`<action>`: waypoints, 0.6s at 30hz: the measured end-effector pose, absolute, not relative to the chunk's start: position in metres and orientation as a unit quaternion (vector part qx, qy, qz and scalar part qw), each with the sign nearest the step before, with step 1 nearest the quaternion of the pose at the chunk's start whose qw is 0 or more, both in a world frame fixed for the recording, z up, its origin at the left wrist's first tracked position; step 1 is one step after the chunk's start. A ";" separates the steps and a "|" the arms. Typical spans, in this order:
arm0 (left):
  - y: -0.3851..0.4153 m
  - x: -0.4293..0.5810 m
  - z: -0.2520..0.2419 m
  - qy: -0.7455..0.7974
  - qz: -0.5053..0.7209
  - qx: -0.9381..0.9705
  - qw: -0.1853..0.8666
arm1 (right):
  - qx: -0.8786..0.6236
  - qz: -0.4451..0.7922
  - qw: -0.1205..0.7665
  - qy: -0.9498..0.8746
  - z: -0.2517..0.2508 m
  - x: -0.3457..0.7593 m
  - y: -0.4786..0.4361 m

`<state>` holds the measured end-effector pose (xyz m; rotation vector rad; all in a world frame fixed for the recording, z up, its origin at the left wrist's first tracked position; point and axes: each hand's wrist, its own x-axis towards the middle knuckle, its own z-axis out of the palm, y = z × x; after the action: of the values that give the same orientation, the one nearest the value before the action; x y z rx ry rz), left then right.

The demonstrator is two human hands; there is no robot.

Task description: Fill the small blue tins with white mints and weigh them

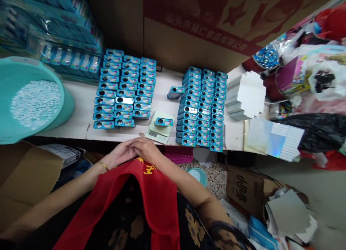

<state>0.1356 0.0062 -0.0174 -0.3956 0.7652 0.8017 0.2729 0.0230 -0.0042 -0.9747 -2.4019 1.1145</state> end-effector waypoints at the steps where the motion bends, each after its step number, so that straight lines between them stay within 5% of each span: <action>1: 0.008 0.137 -0.016 0.354 0.380 -0.178 0.836 | -0.347 0.389 0.171 -0.836 -0.002 0.276 0.025; 9: 0.026 0.141 -0.005 0.379 0.378 -0.138 0.834 | -0.486 0.311 0.309 -0.756 0.013 0.322 0.072; 18: 0.021 0.121 -0.011 0.409 0.402 -0.155 0.804 | -0.563 0.269 0.347 -0.700 -0.003 0.356 0.101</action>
<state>0.1205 0.0208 -0.0106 -0.3325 0.8767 0.8615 0.3561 0.1006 -0.0030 -1.4614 -1.8163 0.6990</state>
